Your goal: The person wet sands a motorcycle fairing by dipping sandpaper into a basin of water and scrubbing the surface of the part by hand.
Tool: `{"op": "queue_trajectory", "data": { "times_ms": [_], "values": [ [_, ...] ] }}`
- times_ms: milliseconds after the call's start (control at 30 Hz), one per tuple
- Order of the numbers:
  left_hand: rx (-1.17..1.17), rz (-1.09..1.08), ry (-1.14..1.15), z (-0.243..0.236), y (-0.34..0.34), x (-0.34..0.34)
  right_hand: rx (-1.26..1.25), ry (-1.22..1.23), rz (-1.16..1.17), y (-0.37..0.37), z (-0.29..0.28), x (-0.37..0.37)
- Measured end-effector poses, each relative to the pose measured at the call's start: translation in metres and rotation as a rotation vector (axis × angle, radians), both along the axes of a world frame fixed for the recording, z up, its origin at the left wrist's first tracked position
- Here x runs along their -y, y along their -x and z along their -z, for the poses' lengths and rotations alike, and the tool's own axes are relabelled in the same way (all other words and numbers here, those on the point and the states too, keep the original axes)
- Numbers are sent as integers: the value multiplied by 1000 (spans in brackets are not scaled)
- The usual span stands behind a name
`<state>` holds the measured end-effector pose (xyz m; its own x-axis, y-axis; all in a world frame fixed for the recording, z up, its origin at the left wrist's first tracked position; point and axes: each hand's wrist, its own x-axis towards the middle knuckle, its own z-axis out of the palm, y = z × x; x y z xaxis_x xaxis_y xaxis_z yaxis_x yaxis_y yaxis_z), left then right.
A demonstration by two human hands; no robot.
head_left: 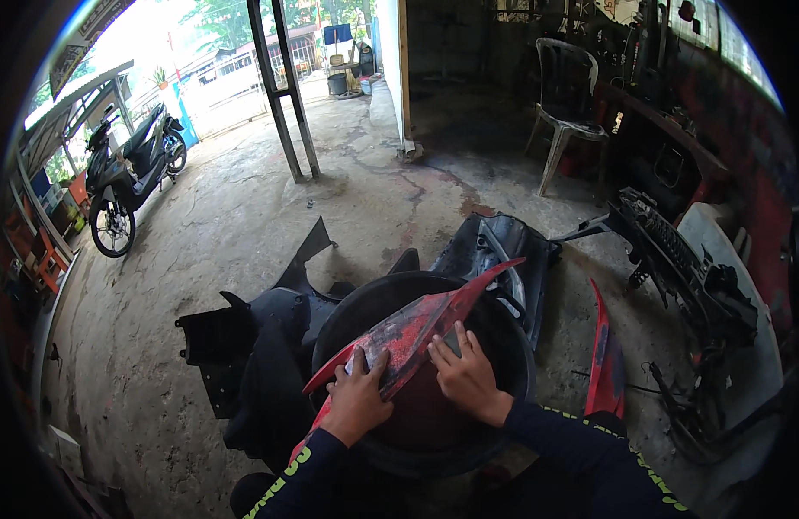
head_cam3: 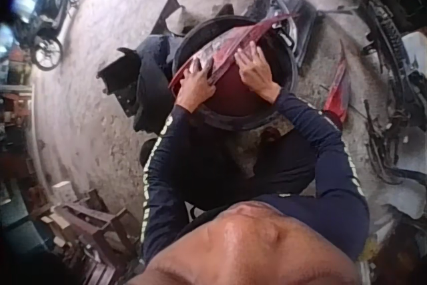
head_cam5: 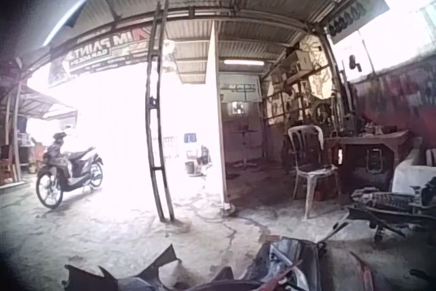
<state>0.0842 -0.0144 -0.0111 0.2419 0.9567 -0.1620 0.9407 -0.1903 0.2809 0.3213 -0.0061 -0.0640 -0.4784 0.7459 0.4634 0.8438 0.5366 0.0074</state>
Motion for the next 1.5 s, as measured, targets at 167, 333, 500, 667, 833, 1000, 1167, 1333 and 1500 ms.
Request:
{"op": "queue_trajectory", "data": {
  "times_ms": [167,333,500,667,833,1000,1167,1333,1500],
  "values": [
    [23,17,-24,-1,-5,-1,10,-60,196,-29,-5,-36],
    [-3,12,-28,0,0,4,42,-36,89,-14,0,-17],
    [-19,10,-21,-1,-4,3,163,-84,164,-12,6,-18],
    [2,29,-28,-3,-5,3,70,-112,248,-37,5,-49],
    [-22,14,-25,-1,-2,1,126,-81,13,-5,4,-8],
    [15,36,-23,-4,-4,1,157,-77,221,-30,7,-37],
    [-17,19,-24,0,-2,4,97,-86,176,-29,7,-34],
    [-29,11,-7,0,-1,2,70,-64,35,-1,5,-3],
    [36,30,6,-1,-3,0,-24,-64,250,-41,12,-47]
  ]
}}
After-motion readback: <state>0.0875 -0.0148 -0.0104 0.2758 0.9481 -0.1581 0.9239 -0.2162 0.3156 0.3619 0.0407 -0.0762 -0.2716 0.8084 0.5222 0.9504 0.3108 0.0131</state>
